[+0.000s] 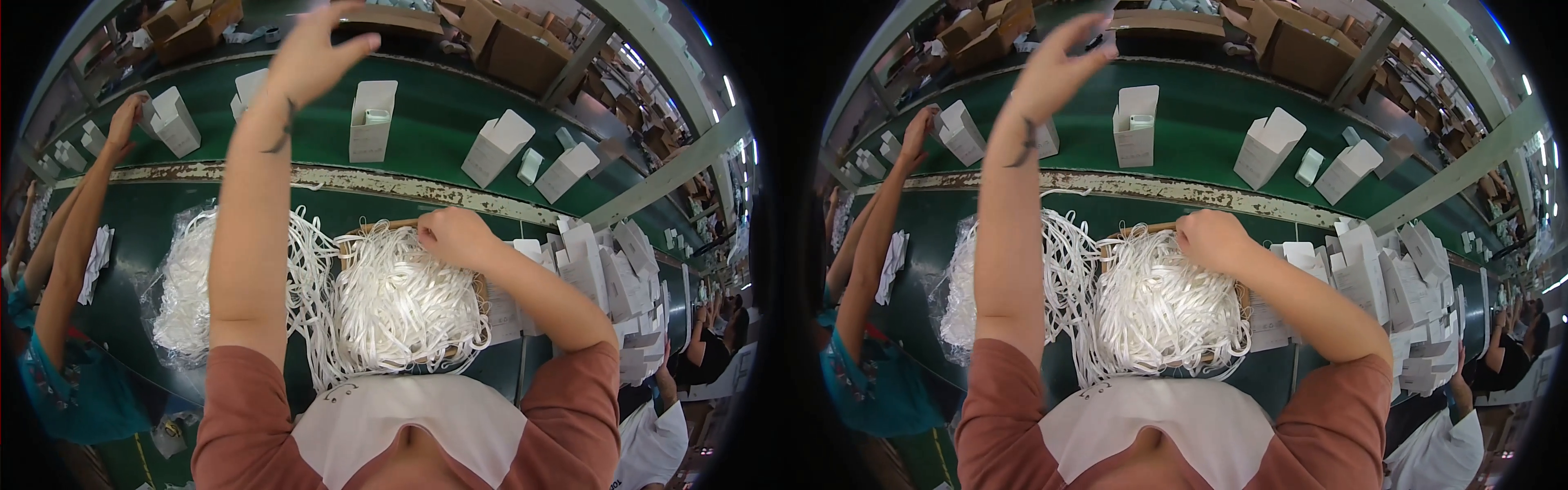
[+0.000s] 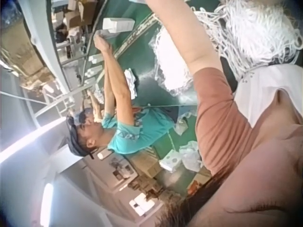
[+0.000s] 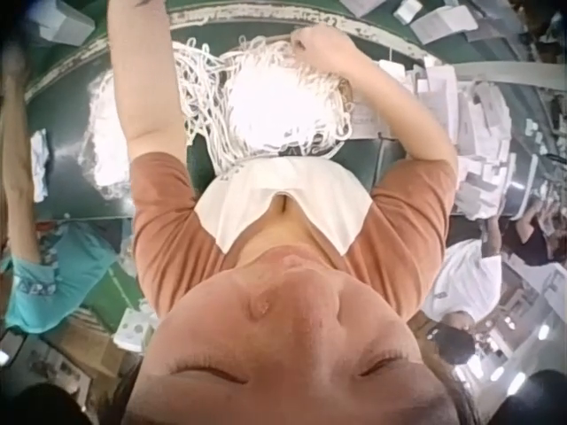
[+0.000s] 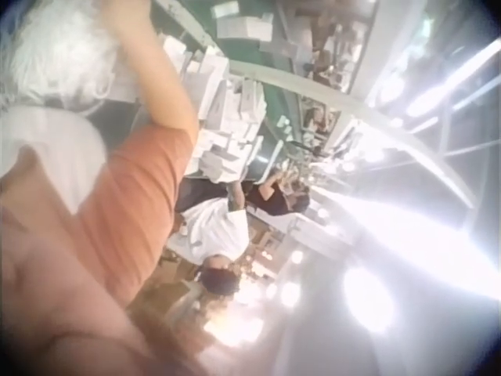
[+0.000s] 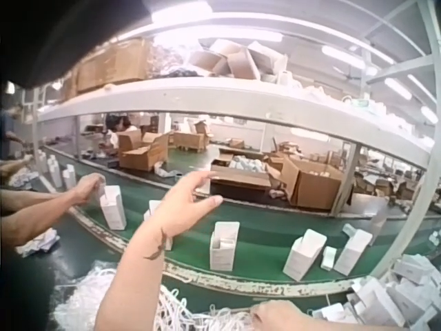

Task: The person packs product items and white plastic strips into small paper boxes on an assembly line, then seals the boxes with a tape dispenser.

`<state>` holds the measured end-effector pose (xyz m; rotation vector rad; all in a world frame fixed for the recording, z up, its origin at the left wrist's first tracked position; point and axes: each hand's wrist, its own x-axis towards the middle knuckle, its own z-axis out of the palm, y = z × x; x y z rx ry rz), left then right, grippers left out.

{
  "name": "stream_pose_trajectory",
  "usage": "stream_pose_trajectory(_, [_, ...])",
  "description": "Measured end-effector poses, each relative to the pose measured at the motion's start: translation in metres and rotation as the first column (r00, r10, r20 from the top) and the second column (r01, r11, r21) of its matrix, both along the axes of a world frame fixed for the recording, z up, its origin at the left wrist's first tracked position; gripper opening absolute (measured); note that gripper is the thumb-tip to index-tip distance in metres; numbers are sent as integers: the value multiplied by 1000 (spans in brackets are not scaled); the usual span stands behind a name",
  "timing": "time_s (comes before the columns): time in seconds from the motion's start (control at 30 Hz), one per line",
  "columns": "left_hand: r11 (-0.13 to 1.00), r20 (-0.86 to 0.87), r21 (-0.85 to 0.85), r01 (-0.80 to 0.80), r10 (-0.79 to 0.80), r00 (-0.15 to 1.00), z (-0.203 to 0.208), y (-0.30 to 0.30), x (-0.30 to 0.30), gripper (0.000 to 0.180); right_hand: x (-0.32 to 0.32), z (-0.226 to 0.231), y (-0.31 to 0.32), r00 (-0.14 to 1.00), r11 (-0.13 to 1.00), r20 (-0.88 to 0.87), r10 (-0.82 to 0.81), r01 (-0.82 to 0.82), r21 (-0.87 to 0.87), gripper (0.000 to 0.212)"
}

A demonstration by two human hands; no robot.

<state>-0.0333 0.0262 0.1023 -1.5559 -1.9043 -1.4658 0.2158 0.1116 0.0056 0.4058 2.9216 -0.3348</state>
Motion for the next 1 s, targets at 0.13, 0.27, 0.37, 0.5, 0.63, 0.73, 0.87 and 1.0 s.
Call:
stream_pose_trajectory(0.13, [921, 130, 229, 316, -350, 928, 79, -42, 28, 32, 7, 17, 14, 970, 991, -240, 35, -65, -120, 16])
stream_pose_trajectory(0.27, [953, 129, 207, 222, -251, 959, 71, -83, 61, 38, 18, 62, 14, 930, 961, -363, -53, -51, -271, 12])
stream_pose_trajectory(0.37, [849, 118, 133, 512, -526, 842, 40, -56, 92, 31, 26, 80, 21, 941, 966, -306, -141, 63, -251, 9])
stream_pose_trajectory(0.5, [881, 329, -72, 468, -422, 845, -19, 14, 84, 53, 29, 102, 30, 855, 492, -388, -345, -187, -850, 7])
stream_pose_trajectory(0.63, [838, 546, -192, 510, -341, 765, -82, 84, 64, 77, 25, 117, 55, 665, 396, -465, -585, -267, -879, 5])
stream_pose_trajectory(0.73, [812, 558, -297, 502, -279, 782, -101, 113, 64, 83, 16, 119, 85, 595, 547, -561, -575, -230, -805, 9])
stream_pose_trajectory(0.87, [764, 616, -325, 558, -276, 737, -107, 134, 72, 86, -3, 116, 116, 514, 659, -637, -574, -171, -732, 11])
stream_pose_trajectory(1.0, [745, 697, -278, 606, -278, 661, -105, 134, 75, 83, -28, 109, 137, 406, 657, -673, -618, -202, -726, 11])
